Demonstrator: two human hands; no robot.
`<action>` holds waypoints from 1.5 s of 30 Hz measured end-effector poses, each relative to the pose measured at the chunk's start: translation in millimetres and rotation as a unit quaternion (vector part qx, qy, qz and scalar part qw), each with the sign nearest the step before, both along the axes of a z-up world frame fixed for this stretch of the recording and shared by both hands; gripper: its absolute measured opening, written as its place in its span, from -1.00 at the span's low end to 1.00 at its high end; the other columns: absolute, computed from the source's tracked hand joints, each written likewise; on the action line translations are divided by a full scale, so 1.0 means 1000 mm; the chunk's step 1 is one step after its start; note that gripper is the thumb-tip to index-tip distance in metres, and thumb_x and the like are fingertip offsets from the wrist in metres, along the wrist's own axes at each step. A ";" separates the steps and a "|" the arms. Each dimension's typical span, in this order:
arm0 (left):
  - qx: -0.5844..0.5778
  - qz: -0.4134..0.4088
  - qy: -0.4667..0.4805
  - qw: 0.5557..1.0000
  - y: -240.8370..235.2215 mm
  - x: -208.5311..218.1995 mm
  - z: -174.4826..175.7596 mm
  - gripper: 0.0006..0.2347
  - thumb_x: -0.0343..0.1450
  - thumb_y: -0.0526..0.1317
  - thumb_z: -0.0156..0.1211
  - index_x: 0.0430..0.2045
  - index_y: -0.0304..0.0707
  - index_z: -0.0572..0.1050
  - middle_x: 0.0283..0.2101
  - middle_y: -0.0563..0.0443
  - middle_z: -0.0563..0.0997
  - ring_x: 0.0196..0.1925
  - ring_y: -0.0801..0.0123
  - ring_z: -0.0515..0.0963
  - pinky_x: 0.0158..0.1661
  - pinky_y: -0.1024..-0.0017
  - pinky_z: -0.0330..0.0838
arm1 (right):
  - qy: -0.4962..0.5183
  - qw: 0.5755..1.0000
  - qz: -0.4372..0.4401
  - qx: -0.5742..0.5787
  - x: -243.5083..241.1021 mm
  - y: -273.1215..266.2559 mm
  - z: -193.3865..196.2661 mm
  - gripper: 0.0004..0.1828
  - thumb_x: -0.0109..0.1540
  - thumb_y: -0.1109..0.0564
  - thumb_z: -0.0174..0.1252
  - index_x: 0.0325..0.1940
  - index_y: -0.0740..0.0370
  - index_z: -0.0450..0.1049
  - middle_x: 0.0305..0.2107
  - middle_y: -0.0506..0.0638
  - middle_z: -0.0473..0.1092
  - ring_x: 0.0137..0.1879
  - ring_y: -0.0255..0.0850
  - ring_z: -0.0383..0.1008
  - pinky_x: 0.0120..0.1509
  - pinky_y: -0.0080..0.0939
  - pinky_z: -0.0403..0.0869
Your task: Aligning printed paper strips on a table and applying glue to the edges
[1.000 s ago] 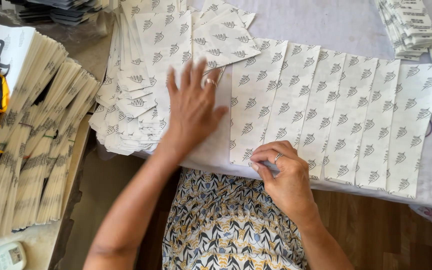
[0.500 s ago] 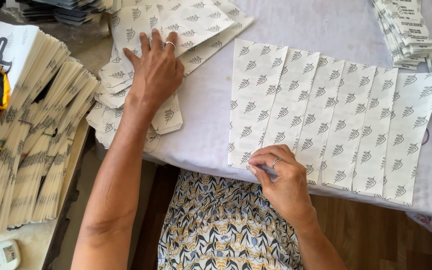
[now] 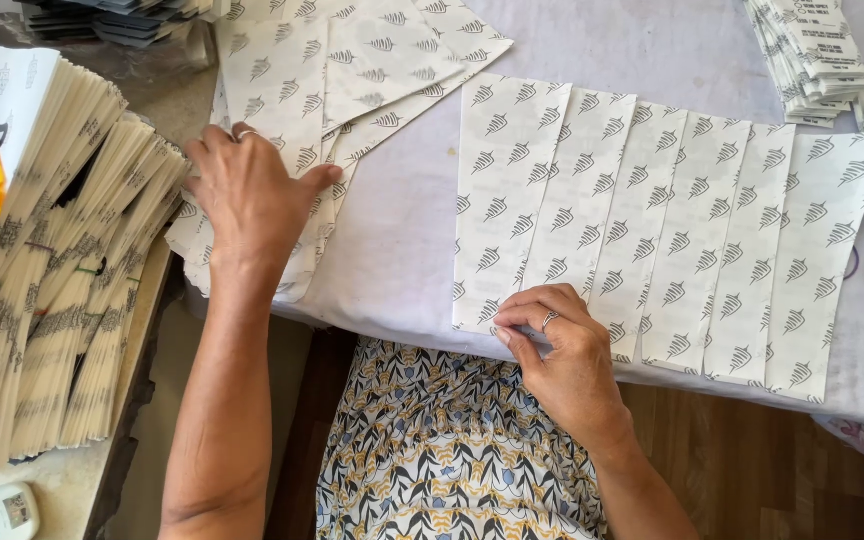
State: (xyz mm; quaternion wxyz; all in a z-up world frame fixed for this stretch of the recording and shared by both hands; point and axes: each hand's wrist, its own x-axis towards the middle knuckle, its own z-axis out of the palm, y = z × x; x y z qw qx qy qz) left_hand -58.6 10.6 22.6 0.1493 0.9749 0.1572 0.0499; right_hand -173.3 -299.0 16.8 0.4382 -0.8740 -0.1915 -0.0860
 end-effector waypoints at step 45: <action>-0.251 -0.378 -0.275 0.848 -0.041 -0.117 -0.021 -0.91 0.34 -0.38 0.42 -0.35 -0.41 0.66 -0.16 -0.17 0.72 0.03 -0.09 0.69 0.15 0.01 0.48 | -0.176 0.978 0.105 -0.051 0.009 0.064 -0.001 -0.92 0.18 0.33 0.36 -0.26 0.37 0.62 -0.22 0.13 0.58 0.09 0.07 0.60 0.16 0.01 0.53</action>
